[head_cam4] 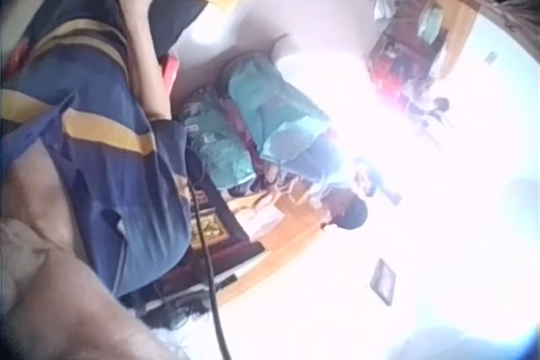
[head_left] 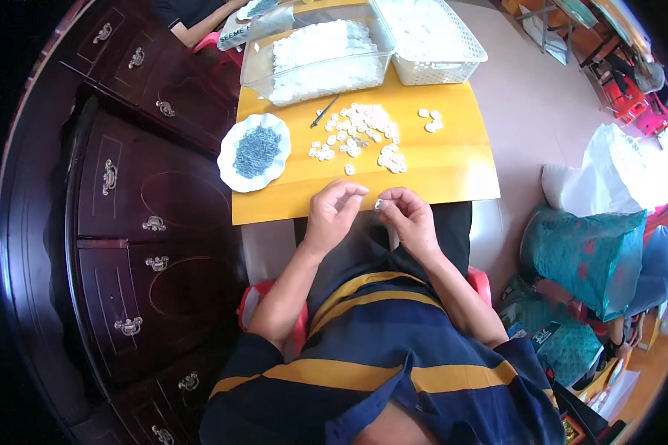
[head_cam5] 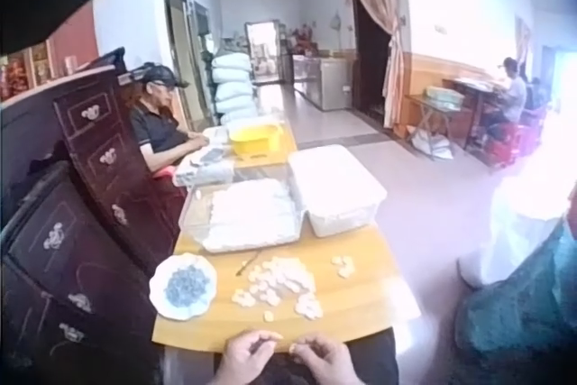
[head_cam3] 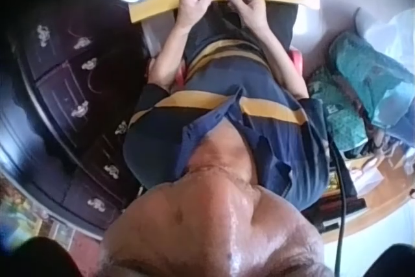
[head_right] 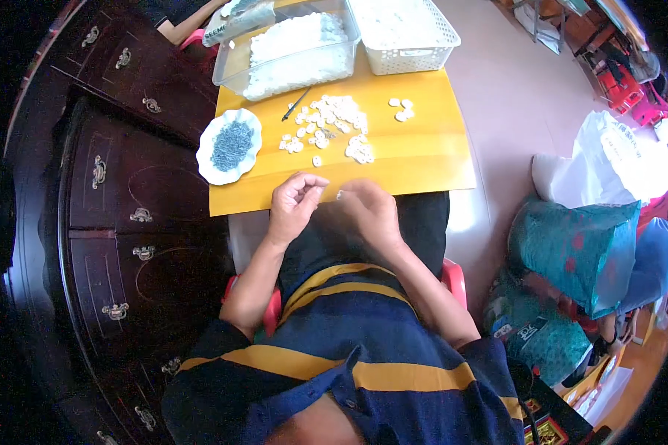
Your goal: Manually inserting small black pins into white plastic circular components.
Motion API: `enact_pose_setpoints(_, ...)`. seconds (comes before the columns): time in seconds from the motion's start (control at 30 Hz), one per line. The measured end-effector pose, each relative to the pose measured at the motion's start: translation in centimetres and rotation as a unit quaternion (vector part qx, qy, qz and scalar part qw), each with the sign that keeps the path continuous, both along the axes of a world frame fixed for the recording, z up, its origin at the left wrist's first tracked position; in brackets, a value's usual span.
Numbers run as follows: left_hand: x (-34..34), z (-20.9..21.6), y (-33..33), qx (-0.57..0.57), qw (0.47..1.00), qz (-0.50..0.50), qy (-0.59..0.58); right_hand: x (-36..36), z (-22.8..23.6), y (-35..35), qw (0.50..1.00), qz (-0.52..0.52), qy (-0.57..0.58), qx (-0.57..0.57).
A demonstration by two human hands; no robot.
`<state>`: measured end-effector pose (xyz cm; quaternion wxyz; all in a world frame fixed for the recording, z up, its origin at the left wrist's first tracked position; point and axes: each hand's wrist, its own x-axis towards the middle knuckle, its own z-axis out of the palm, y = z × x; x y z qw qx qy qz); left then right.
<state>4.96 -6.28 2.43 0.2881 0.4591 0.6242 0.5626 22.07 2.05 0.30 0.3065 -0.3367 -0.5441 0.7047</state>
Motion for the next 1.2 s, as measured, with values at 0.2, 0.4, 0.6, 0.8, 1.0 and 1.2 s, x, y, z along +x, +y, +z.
enact_pose_setpoints(0.2,0.8,0.7,0.0,0.003,1.000,-0.019,-0.009,0.0,0.2,-0.3,1.000,-0.003,-0.009,0.020)
enact_pose_setpoints(0.4,1.2,1.0,0.1,0.011,0.999,-0.025,0.032,0.0,0.3,-0.4,0.999,-0.006,-0.019,0.040)
enact_pose_setpoints(0.6,1.3,1.1,0.2,0.006,0.997,-0.033,0.068,0.2,0.0,-0.4,0.997,-0.010,-0.046,0.068)
enact_pose_setpoints(0.8,1.4,1.2,0.4,0.003,0.994,-0.040,0.106,0.2,0.2,-0.3,0.981,-0.041,-0.089,0.169)
enact_pose_setpoints(1.0,1.3,0.7,0.6,0.013,0.984,-0.050,0.172,-0.1,-0.1,-0.6,0.972,-0.056,-0.118,0.195)
enact_pose_setpoints(1.2,-0.1,1.6,0.4,-0.023,0.991,-0.092,0.091,0.1,0.1,0.0,0.995,-0.021,-0.065,0.075)
